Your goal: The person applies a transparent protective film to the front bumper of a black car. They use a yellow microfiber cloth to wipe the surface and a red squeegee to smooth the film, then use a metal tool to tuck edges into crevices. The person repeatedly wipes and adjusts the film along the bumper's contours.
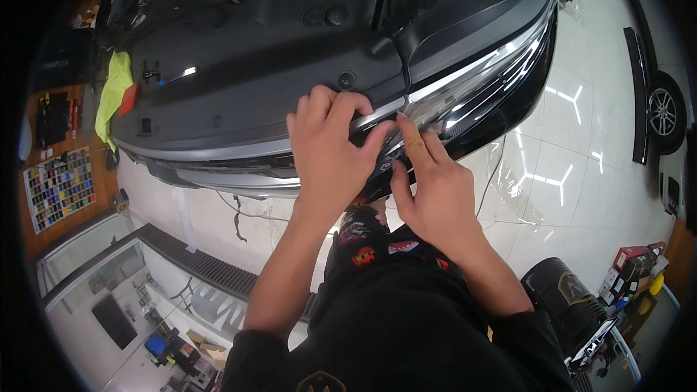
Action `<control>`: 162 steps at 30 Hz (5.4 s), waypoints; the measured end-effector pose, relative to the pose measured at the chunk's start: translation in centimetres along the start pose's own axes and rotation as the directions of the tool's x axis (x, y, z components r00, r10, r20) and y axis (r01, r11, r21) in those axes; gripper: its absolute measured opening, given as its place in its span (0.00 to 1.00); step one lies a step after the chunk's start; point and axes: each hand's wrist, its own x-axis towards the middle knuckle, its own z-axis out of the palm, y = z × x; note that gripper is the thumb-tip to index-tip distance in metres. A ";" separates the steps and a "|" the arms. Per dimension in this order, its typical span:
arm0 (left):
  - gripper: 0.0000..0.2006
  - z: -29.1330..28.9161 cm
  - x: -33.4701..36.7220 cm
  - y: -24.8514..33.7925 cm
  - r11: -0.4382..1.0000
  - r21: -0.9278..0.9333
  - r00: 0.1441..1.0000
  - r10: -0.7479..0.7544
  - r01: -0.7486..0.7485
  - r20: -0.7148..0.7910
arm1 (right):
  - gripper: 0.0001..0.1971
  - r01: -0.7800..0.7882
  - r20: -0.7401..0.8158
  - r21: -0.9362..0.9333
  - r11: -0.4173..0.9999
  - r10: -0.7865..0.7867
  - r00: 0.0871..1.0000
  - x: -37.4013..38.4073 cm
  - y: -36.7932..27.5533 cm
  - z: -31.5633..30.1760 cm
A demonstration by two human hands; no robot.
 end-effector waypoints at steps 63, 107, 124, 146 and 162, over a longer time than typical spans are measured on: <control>0.23 1.5 -2.1 -0.1 0.975 0.217 0.994 0.063 -0.041 -0.094 | 0.21 -0.129 0.678 0.411 0.902 -0.208 0.705 4.2 17.1 -5.9; 0.25 4.2 -3.4 5.6 0.593 -0.369 0.524 -0.805 0.716 -0.277 | 0.21 -0.129 0.741 0.334 0.934 -0.176 0.648 5.3 16.9 -6.0; 0.25 3.9 -3.6 5.3 0.558 -0.424 0.496 -0.829 0.713 -0.257 | 0.21 -0.095 0.756 0.315 0.944 -0.189 0.626 5.5 16.5 -5.7; 0.17 2.0 -3.1 2.5 0.934 0.062 0.911 -0.327 0.353 -0.251 | 0.21 -0.130 0.735 0.341 0.931 -0.177 0.655 5.1 16.8 -5.3; 0.16 0.4 -1.9 0.4 0.974 0.228 0.995 0.024 -0.002 -0.092 | 0.20 -0.122 0.693 0.384 0.915 -0.199 0.693 4.6 17.9 -5.3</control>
